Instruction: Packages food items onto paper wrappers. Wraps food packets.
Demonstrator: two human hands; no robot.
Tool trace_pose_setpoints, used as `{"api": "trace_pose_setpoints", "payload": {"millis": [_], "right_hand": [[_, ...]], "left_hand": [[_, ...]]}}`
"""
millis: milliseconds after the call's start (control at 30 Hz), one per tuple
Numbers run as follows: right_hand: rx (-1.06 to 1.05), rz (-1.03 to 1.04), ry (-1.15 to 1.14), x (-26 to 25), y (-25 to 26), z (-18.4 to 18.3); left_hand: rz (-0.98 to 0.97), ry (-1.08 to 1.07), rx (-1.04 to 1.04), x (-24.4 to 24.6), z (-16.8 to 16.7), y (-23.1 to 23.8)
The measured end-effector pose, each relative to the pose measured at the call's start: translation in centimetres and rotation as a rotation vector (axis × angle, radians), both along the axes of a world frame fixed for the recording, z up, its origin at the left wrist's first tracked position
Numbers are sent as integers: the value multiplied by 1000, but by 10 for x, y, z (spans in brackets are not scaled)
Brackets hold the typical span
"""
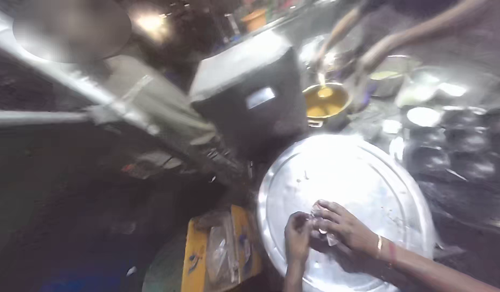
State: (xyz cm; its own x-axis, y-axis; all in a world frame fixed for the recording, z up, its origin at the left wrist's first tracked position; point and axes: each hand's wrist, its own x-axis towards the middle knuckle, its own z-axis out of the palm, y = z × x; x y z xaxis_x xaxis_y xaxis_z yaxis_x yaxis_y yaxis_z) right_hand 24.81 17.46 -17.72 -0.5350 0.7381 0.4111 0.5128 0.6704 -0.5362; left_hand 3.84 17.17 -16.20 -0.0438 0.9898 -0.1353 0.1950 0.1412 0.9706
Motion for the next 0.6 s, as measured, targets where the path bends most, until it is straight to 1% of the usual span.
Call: {"api": "trace_pose_setpoints", "payload": {"millis": [33,67,133,167,200,233,300,333,367,400,433,467,500,533,567,600], "right_hand": [[-71,-41,88,2,2,1],[-160,-82,187,7,2,6],[-303,-135,467,20,0,19],[-336,-145,580,26,-1,26],[-298,-148,624,28,0,32],[-192,-162,580,28,1,36],[11,-179,384,40,-1,53],[92,-163,326,55,0,65],[139,-130,317,74,1,81],[142,-90,330,94,-1,97],[89,-30,346,121,-5,113],[7,45,394,147,-8,127],[-49,118,471,174,-4,131],[-96,170,582,194,5,120],[-98,174,689,216,20,87],[-63,150,649,255,38,43]], "left_hand": [[35,-194,18,6,-2,-8],[29,-368,-19,15,-1,-17],[-96,-641,-149,44,14,-30],[-144,-745,-198,64,26,-34],[-167,-817,-207,85,41,-36],[-197,-887,-185,103,55,-36],[-240,-850,-76,132,71,-33],[-277,-821,12,141,66,-27],[-287,-732,112,154,66,-21],[-266,-647,185,172,73,-19],[-260,-603,233,192,78,-20],[-251,-610,267,211,82,-20],[-230,-654,276,230,86,-18],[-257,-755,298,242,82,-14],[-355,-838,368,249,69,-9],[-495,-862,468,258,58,-2]]}}
